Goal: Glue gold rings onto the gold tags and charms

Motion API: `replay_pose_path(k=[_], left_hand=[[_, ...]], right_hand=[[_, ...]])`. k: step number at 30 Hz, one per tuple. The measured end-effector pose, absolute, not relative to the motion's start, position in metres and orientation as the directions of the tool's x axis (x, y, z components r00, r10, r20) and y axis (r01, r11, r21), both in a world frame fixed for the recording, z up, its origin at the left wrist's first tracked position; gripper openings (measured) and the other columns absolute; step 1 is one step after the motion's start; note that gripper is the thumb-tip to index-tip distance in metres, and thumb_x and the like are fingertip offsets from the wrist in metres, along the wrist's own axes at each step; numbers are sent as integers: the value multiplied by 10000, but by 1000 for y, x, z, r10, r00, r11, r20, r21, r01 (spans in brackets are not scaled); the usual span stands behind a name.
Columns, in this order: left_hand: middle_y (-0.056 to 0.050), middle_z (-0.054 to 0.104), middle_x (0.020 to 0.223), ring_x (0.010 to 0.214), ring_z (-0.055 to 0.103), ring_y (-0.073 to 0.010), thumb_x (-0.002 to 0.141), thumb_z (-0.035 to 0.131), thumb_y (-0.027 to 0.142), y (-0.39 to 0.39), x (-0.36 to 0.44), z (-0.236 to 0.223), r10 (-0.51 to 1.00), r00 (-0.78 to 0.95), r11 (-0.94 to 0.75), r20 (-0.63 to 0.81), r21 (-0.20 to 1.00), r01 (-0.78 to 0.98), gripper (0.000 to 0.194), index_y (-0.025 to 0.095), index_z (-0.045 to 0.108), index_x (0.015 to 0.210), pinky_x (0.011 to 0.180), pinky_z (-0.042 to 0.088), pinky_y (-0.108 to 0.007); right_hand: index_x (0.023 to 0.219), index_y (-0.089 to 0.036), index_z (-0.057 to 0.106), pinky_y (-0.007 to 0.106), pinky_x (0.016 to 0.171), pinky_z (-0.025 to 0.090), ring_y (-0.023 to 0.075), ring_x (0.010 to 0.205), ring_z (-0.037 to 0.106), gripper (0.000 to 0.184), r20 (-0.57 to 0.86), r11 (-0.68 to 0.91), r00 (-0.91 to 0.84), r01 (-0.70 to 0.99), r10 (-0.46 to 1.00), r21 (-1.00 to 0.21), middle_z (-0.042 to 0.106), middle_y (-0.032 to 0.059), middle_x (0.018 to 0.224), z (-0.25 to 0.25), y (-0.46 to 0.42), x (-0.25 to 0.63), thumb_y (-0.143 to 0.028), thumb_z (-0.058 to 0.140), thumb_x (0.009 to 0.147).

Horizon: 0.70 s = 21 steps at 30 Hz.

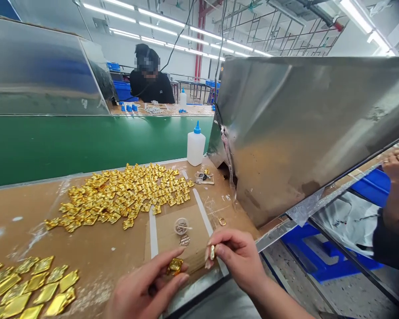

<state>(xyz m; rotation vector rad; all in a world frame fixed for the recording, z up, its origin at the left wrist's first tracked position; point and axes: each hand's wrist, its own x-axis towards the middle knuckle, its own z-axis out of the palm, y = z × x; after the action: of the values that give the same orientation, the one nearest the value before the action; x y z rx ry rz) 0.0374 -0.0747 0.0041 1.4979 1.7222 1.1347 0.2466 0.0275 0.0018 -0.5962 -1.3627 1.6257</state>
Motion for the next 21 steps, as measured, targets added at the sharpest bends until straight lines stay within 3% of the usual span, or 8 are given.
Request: replay_pose_path(k=[6,13,16,21], left_hand=[[47,748,599,471,671,-155,885,754,430,-80,42,14,980,-126,-74,156,864,498,416,314,758,1284,540,568,-208],[75,714,545,423,640,-147,878,762,401,-88,41,18,978,-159,-40,133,874,483,327,327,783,1195,521,546,-217],[80,689,531,434,637,-145,876,760,412,-89,40,18,979,-166,-23,121,866,499,300,311,784,1157,479,505,-207],[95,652,520,428,608,-134,895,731,387,-86,41,21,985,-143,-5,99,838,545,222,298,774,1094,467,459,-202]], right_hand=[[988,-276,829,252,645,615,141,639,740,102,178,-77,-588,-382,789,-921,780,23,792,3,11,230,-332,765,931],[989,-308,839,220,632,616,123,620,740,97,95,-193,-640,-365,763,-911,798,8,815,4,6,224,-324,795,905],[969,-306,848,225,625,615,133,632,742,88,130,-84,-602,-313,788,-946,788,10,803,7,8,225,-295,804,893],[987,-271,855,225,690,600,144,736,743,113,334,294,-586,-166,738,-941,785,36,810,19,14,228,-238,810,889]])
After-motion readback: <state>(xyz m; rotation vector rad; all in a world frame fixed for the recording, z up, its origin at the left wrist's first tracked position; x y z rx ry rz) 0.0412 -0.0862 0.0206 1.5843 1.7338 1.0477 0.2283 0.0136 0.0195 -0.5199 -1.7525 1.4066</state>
